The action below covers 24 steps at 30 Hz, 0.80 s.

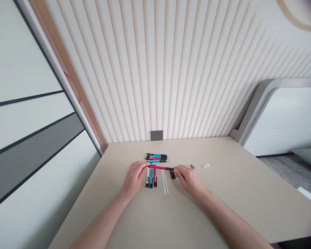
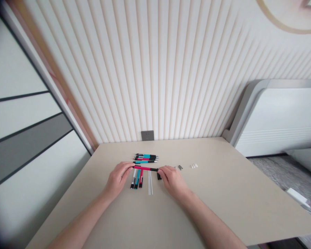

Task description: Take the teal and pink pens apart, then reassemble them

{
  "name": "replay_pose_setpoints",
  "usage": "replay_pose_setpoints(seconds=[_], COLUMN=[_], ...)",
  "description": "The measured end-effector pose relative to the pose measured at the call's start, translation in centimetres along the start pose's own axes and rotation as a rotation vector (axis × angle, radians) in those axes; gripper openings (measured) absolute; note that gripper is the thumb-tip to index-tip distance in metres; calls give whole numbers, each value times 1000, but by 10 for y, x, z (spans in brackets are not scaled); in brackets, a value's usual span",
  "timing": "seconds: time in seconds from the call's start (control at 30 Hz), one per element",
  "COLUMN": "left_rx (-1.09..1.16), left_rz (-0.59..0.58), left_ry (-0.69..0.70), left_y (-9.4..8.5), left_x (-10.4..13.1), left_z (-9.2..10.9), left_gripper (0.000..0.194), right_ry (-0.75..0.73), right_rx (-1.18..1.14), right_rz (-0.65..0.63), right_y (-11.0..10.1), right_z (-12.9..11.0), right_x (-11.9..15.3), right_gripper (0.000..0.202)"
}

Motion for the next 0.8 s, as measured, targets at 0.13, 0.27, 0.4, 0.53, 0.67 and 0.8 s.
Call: replay_pose_setpoints(seconds=[0.13,0.27,0.4,0.53,0.67,0.8], left_rx=[28,12,-43,-94,-130,-160], left_rz=[-49,-127,-187,-178,-161,-155], left_ry=[-42,-48,-7,37,76,102], left_y=[6,14,17,10,5,6], left_x=[0,1,0,-1,-1,1], left_z=[-10,-12,-8,-3,1,0], left_gripper=[21,23,23,27,29,29], right_ry=[-30,-19,6,0,23,53], right_rx=[-49,-58,-60,-62,-59,-23], right_rz=[18,48,76,77,53,32], right_y=[0,-3,-6,-9,-7,-4], right_z=[3,8,10,4,3,8], right_x=[0,1,1,1,0,-1], right_gripper=[27,27,27,29,37,41])
Point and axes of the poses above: each hand's wrist, its own x-axis away from the middle knuckle, its own y-axis out of the palm, z = x × y, the point moved 9 cm from there along -x, towards the middle knuckle, and after that the axes turned 9 degrees about -z, right-handed, at the moved point
